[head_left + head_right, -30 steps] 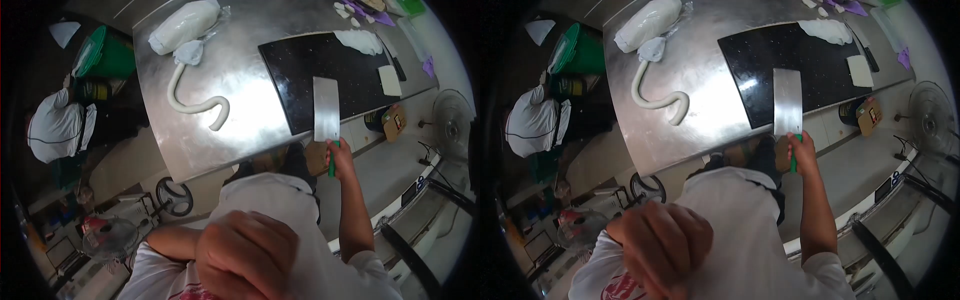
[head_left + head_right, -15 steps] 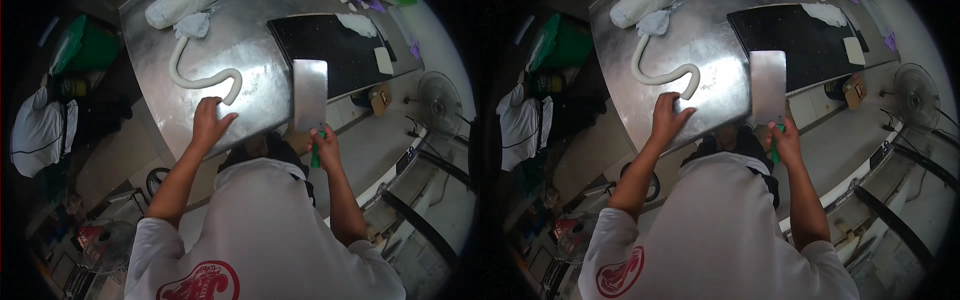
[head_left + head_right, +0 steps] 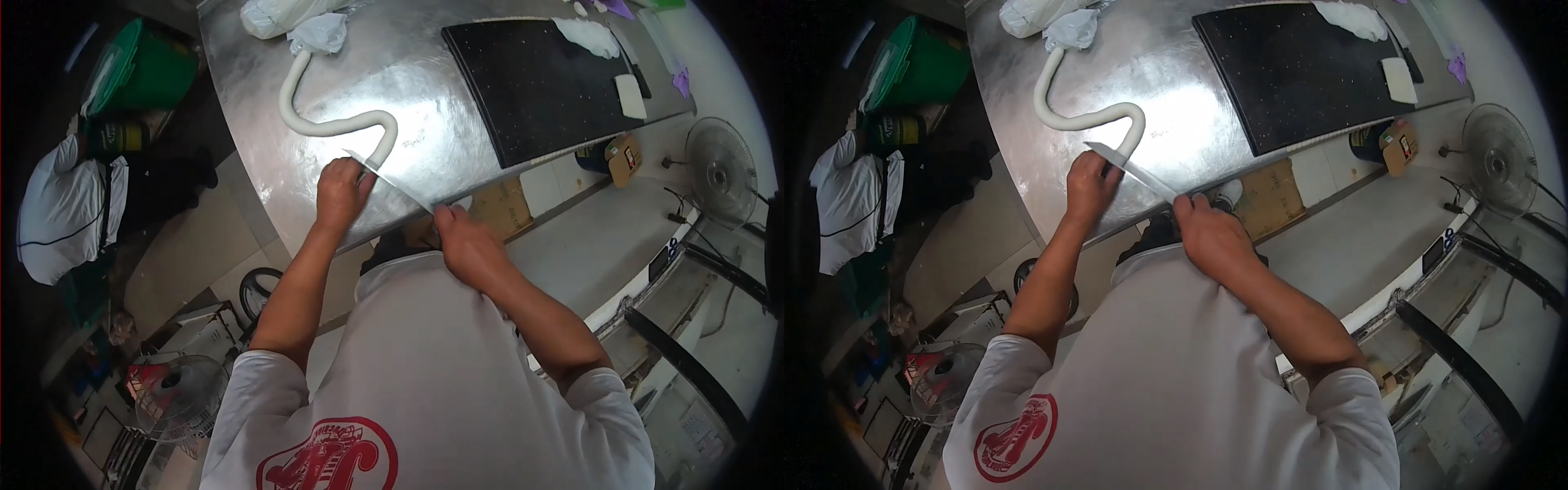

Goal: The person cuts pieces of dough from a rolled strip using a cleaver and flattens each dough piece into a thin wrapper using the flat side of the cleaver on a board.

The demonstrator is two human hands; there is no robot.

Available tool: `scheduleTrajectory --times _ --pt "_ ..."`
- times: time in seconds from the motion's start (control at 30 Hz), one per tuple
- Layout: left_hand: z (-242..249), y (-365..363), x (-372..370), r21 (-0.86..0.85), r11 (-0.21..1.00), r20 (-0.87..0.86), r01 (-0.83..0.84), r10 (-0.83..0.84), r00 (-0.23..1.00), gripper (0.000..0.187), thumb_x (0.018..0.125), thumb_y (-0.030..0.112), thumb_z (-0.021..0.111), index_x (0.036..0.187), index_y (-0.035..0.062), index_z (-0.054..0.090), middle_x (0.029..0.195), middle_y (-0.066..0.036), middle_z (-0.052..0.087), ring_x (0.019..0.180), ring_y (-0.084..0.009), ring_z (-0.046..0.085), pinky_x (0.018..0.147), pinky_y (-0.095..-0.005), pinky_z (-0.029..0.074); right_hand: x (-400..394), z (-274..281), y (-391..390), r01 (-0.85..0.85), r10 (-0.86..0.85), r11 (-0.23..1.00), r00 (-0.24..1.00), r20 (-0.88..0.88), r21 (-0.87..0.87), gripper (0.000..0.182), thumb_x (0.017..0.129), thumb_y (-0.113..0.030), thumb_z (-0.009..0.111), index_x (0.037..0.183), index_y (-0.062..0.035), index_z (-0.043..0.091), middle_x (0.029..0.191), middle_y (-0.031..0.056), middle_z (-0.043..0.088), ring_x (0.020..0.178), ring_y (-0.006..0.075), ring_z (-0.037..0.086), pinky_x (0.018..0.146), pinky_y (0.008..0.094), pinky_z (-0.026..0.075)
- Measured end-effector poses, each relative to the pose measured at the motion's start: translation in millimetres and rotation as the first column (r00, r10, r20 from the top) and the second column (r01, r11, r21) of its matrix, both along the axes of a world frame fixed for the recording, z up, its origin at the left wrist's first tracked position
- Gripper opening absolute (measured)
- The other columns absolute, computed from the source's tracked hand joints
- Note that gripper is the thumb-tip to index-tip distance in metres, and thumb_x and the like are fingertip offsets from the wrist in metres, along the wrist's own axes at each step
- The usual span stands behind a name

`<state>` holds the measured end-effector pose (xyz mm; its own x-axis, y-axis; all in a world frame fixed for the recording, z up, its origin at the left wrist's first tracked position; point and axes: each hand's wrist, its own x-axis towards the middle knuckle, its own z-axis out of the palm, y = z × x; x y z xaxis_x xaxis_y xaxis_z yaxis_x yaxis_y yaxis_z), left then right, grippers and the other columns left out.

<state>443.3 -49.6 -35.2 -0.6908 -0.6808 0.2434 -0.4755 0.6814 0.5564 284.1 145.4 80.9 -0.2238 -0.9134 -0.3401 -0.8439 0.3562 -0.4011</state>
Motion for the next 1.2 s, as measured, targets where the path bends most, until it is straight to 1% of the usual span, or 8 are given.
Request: scheduleTrajectory --times 0.2,0.4,0.47,0.53,0.63,0.9,1.1,1.2 --pt "28 -5 -12 0.364 0.922 -0.034 -0.128 0.15 0.988 0.023 0.088 0.019 0.075 0.102 0.001 0.068 0.084 -0.014 0.067 0.069 -0.0268 0.062 0.069 -0.0392 0.052 -26 -28 1 0.04 -0.053 0.995 0.987 0.154 0.092 0.018 0.096 -0.007 0.051 0.114 -0.0045 0.05 0.101 0.0225 0.065 0.088 0.0439 0.068 0.075 0.0521 0.056" --pt "70 -27 -82 0.154 0.976 0.169 -0.153 0.127 0.978 0.031 0.096 0.029 0.066 0.084 0.001 0.072 0.09 -0.017 0.068 0.074 -0.0327 0.063 0.069 -0.0437 0.05 -86 -46 100 0.305 -0.303 0.951 0.878 0.371 0.056 0.02 0.095 -0.019 0.061 0.101 -0.0007 0.057 0.095 0.0218 0.069 0.089 0.0464 0.065 0.075 0.0534 0.052" --pt "74 -11 -137 0.083 0.968 0.218 0.236 -0.249 0.944 0.036 0.097 0.028 0.065 0.073 0.0022 0.072 0.09 -0.017 0.068 0.08 -0.034 0.063 0.072 -0.0454 0.049 -103 -50 141 0.524 -0.514 0.843 0.72 0.466 0.121 0.027 0.095 -0.026 0.067 0.095 -0.0006 0.059 0.084 0.0188 0.067 0.08 0.0368 0.068 0.07 0.0464 0.052" --pt "71 17 -203 0.119 0.891 0.46 0.437 -0.44 0.771 0.032 0.1 0.034 0.062 0.105 0.0058 0.074 0.118 -0.019 0.066 0.113 -0.0338 0.062 0.093 -0.0502 0.049 -126 -57 179 0.638 -0.596 0.762 0.625 0.504 0.11 0.029 0.096 -0.028 0.067 0.095 -0.0003 0.058 0.08 0.0154 0.064 0.075 0.0308 0.065 0.068 0.0432 0.051" --pt "36 59 -270 -0.129 0.808 0.566 0.575 -0.416 0.712 0.061 0.105 0.052 0.042 0.16 0.0272 0.034 0.169 -0.015 0.022 0.157 -0.0406 0.013 0.12 -0.0727 0.006 -163 -39 207 0.814 -0.692 0.578 0.458 0.558 0.049 0.032 0.099 -0.031 0.067 0.095 -0.0004 0.059 0.074 0.0086 0.06 0.068 0.0194 0.059 0.063 0.0372 0.048" --pt "33 72 -353 -0.122 0.713 0.612 0.691 -0.494 0.617 0.076 0.099 0.073 0.033 0.162 0.0298 0.031 0.171 -0.011 0.018 0.158 -0.0406 0.009 0.122 -0.0698 0.005 -366 -9 147 0.913 -0.615 0.094 0.366 0.698 -0.396 0.035 0.102 -0.035 0.063 0.095 -0.0008 0.064 0.076 0.0029 0.059 0.063 0.0111 0.06 0.057 0.0289 0.046" --pt "29 70 -363 -0.117 0.794 0.517 0.597 -0.464 0.719 0.073 0.1 0.069 0.039 0.161 0.0292 0.034 0.17 -0.013 0.022 0.157 -0.0371 0.016 0.124 -0.0634 0.008 -462 -93 82 0.984 -0.649 0.013 -0.127 0.75 0.178 0.033 0.102 -0.038 0.061 0.104 -0.0044 0.058 0.072 0.0049 0.061 0.057 0.0152 0.059 0.054 0.032 0.05" --pt "26 62 -362 -0.072 0.782 0.461 0.619 -0.525 0.716 0.074 0.099 0.069 0.04 0.161 0.0284 0.034 0.169 -0.013 0.023 0.157 -0.0375 0.016 0.124 -0.0633 0.008 -421 -88 97 0.977 -0.685 0.157 0.006 0.729 0.14 0.032 0.102 -0.036 0.061 0.106 -0.0046 0.056 0.068 0.0038 0.058 0.054 0.015 0.057 0.048 0.0322 0.046"
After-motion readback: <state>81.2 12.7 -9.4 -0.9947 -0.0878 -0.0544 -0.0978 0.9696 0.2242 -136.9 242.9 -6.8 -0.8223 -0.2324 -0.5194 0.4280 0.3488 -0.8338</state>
